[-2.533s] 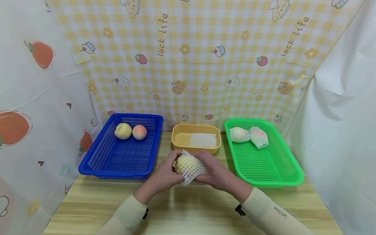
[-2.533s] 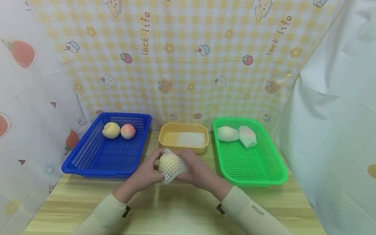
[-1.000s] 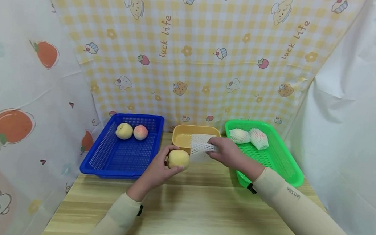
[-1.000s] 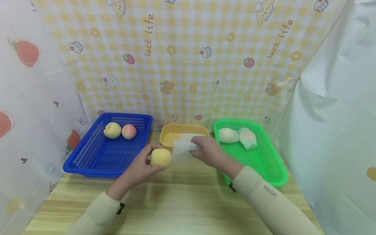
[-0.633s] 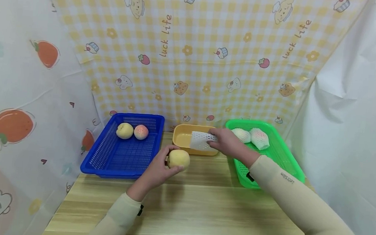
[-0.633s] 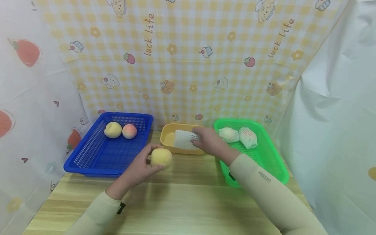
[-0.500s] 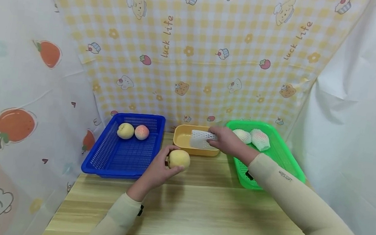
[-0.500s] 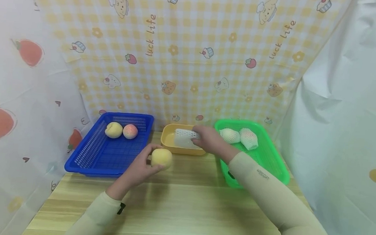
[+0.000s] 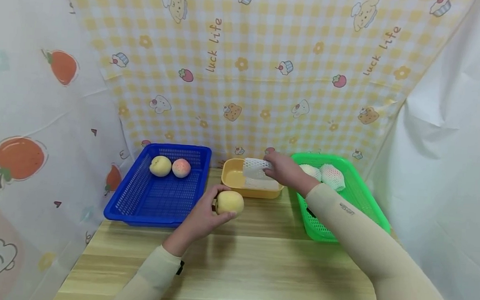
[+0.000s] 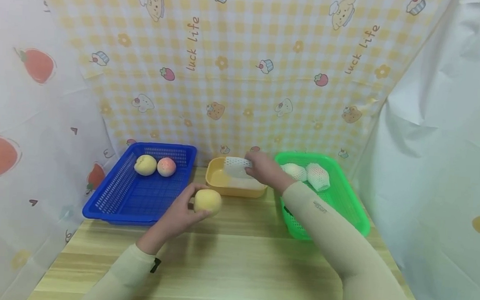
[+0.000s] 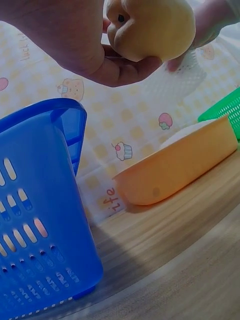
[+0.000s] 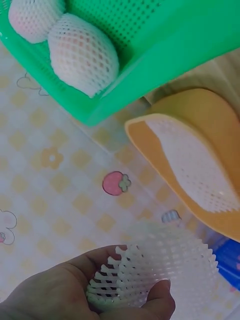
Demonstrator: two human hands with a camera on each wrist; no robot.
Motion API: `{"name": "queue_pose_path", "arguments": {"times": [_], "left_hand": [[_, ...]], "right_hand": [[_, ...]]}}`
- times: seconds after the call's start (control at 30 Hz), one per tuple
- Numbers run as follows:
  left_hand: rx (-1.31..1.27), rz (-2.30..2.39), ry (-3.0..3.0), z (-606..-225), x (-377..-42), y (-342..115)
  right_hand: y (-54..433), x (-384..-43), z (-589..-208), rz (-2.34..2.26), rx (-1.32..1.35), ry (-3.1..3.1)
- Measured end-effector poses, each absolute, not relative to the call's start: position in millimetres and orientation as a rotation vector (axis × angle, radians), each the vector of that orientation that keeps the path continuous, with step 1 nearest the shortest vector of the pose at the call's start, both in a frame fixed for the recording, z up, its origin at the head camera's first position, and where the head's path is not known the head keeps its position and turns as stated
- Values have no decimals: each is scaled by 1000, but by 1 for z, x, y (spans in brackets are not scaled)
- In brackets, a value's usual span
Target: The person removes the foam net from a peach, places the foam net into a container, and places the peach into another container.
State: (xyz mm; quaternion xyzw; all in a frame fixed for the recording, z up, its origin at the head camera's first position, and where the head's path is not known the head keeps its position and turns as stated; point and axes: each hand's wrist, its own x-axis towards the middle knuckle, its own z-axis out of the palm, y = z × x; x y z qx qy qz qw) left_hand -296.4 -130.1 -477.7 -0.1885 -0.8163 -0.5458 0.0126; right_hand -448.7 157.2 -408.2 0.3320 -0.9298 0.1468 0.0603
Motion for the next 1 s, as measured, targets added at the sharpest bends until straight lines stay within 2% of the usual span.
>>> {"name": "queue_pose_path", "arguments": {"times": [0.3,0.67,1.0], "left_hand": [[-609,-1710,-2544,-480,-298,-131],[-607,-1683,-2545,-477,-297,-135],[-610,-1665,-2546,-474,-294,-139]], "right_hand": [[145,-485,-414,289,979,-2789],[122,-509,-435,55,906,-2712],[125,-526,-464,-44,826,-2755]]}}
